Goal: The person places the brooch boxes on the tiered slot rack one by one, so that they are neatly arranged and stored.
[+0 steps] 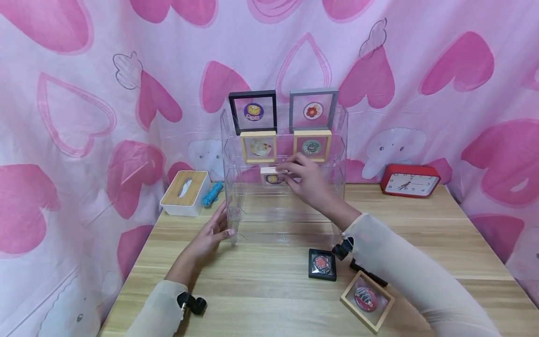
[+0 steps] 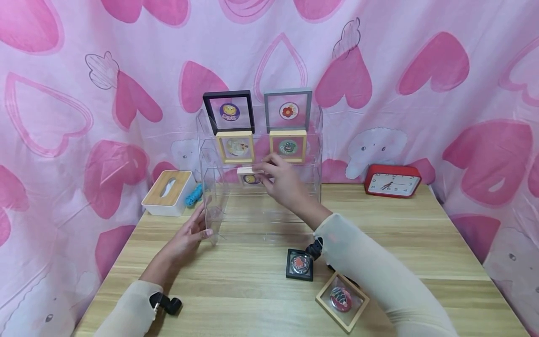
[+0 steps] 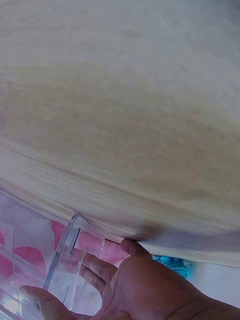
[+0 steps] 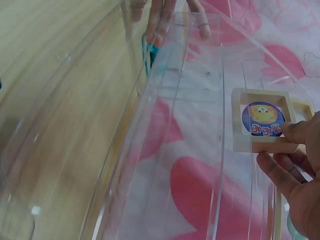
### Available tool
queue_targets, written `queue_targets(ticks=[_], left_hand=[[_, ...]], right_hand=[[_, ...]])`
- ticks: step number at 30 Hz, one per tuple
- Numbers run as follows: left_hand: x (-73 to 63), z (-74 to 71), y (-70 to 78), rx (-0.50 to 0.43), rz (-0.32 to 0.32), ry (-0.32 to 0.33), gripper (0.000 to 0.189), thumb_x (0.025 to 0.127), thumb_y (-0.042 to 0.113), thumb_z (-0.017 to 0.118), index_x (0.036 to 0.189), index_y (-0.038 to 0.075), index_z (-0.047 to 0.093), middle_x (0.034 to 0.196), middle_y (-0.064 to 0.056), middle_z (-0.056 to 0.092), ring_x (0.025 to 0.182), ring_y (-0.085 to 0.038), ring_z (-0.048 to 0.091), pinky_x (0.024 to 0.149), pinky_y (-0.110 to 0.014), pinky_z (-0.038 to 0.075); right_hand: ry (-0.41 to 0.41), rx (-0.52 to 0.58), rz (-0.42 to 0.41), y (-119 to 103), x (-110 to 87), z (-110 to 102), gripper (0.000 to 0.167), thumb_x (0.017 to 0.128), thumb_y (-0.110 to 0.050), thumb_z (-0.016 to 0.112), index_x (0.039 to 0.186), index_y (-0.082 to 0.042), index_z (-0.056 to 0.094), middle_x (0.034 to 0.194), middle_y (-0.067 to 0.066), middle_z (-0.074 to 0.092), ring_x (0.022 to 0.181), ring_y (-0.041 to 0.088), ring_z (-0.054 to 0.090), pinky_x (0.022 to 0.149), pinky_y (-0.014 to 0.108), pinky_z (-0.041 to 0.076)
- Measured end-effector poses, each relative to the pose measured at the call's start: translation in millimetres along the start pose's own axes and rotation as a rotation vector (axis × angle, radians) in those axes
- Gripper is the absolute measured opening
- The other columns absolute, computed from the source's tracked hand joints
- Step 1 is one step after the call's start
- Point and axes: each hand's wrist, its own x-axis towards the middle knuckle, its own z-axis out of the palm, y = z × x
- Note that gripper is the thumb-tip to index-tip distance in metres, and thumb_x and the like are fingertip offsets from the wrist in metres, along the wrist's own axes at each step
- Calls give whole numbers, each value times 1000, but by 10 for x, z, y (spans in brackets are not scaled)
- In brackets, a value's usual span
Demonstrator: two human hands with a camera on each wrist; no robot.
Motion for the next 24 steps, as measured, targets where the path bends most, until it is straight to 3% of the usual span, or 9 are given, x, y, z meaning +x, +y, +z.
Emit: queue_targets(ticks=[10, 18, 24], left_hand=[[-8, -9, 6, 3, -20, 6, 98, 110, 5, 63, 178, 45, 5, 187, -20, 9, 172, -51, 7, 134, -75, 9], [4, -18, 1, 7, -47, 20, 97, 111, 5, 62, 177, 49, 7, 188, -17, 8, 173, -48, 6, 135, -74, 10], [2, -7, 4, -1, -20, 7, 98, 110, 3, 62, 178, 44, 4, 187, -19, 7, 172, -50, 6, 134, -74, 11]], right_hand=[[-2, -2, -13, -80, 38, 238, 25, 99, 0, 81, 121, -10, 85, 120, 10, 69, 111, 27, 74, 93, 37, 68], [-58, -5, -15, -112, 21, 261, 31, 101, 2, 76, 129, -11, 83, 127, 12, 68, 120, 29, 72, 100, 39, 66], [-73, -5, -44, -100, 13, 251, 32, 101, 1, 76, 131, -9, 81, 128, 14, 68, 120, 31, 72, 98, 40, 66]])
